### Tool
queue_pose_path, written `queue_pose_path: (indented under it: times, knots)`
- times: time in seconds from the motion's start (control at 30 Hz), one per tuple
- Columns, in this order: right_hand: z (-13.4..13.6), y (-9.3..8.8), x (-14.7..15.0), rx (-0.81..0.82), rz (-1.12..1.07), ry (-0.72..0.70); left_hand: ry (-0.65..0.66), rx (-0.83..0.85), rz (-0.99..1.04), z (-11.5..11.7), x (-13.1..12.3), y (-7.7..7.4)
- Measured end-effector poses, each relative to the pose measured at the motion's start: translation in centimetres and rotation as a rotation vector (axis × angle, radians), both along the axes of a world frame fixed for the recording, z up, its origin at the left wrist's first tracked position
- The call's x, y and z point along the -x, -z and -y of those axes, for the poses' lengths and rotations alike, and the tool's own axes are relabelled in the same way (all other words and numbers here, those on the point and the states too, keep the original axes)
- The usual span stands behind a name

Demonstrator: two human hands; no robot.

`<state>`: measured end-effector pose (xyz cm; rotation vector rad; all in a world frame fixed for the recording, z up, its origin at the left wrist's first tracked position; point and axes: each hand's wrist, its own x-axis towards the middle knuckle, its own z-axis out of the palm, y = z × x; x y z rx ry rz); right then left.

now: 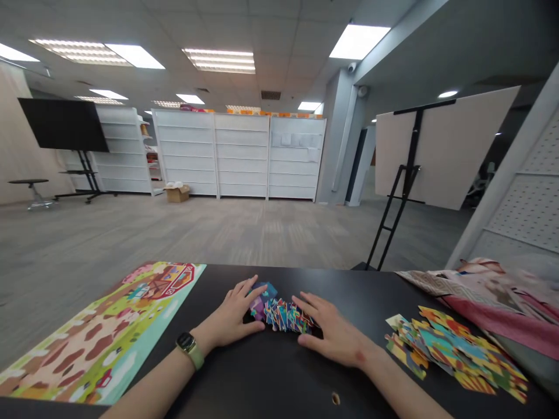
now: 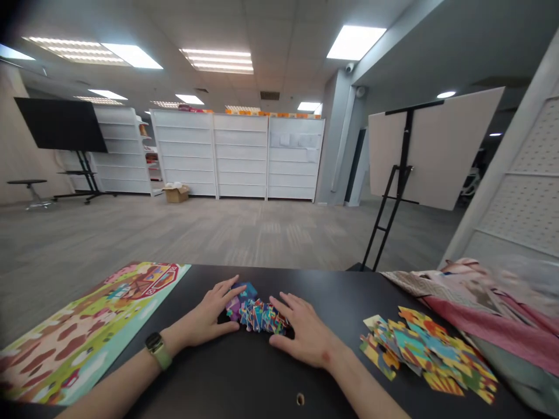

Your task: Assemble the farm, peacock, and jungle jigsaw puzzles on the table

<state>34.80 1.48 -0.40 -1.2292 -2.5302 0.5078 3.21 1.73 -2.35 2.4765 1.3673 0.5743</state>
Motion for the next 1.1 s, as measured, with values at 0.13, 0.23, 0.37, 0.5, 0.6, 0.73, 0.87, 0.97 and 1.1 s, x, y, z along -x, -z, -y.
queue_pose_path:
  times: [0.13, 0.23, 0.37, 0.5, 0.6, 0.73, 0.87, 0.97, 1.1]
  knots:
    - [-0.6, 0.8, 0.0, 0.006, 0.114, 0.052, 0.038, -0.019, 0.04, 0.2, 0.3, -0.5]
    - [-1.0, 0.8, -0.7, -0.03, 0.139, 0.098, 0.08, -0.02, 0.033, 0.7, 0.8, -1.3]
    - [0.5, -0.2, 0.3, -0.13, 0.059, -0.014, 0.105, 0.045, -0.04, 1.2, 1.2, -1.8]
    - [2.8, -1.0, 3.2, -0.089, 0.029, -0.22, 0.062, 0.123, -0.09, 1.1, 1.2, -1.2]
    - [3.1, -0.9, 4.1, -0.064, 0.049, -0.229, 0.009, 0.099, -0.076, 0.8, 1.2, -0.5]
    - [1.7, 0.0, 3.2, -0.076, 0.046, -0.104, -0.067, 0.047, -0.059, 0.5, 1.1, 0.2]
    - [0.5, 0.6, 2.3, -0.123, 0.058, -0.044, -0.104, -0.014, -0.025, 0.4, 1.1, 0.0]
    - [0.1, 0.6, 2.3, -0.168, 0.055, -0.004, -0.065, -0.097, 0.034, 0.6, 0.9, -0.9]
    - [0.5, 0.4, 2.7, -0.223, 0.042, -0.015, 0.051, -0.131, 0.011, 1.6, 0.3, -2.6]
